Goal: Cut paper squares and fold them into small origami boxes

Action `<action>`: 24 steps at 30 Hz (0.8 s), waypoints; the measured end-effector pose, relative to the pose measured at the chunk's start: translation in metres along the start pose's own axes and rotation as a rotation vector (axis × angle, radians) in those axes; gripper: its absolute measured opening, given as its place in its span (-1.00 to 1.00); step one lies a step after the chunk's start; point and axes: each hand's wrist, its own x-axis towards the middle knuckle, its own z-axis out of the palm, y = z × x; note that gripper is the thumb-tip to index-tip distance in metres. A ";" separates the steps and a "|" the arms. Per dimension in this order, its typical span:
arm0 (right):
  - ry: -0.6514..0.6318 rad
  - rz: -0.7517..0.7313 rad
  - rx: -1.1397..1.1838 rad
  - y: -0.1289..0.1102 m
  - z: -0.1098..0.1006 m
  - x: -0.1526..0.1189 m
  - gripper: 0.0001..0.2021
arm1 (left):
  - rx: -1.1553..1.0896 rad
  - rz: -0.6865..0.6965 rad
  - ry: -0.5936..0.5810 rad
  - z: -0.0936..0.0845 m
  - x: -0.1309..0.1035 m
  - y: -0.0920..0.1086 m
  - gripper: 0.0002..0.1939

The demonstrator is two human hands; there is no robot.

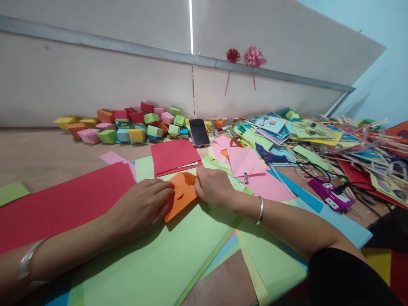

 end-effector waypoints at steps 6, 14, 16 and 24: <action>-0.159 0.074 -0.125 0.002 -0.006 0.003 -0.77 | 0.046 -0.006 -0.043 -0.001 0.001 0.003 -0.69; -0.115 -0.328 -0.178 0.017 -0.012 0.009 -0.81 | -0.008 -0.016 -0.049 -0.001 0.000 0.000 -0.77; -0.155 -0.343 -0.202 0.013 -0.015 0.007 -0.83 | -0.043 -0.006 0.006 0.001 0.000 -0.002 -0.74; -0.227 -0.356 -0.319 -0.002 -0.020 0.002 -0.83 | -0.113 0.035 0.104 0.002 -0.003 -0.006 -0.63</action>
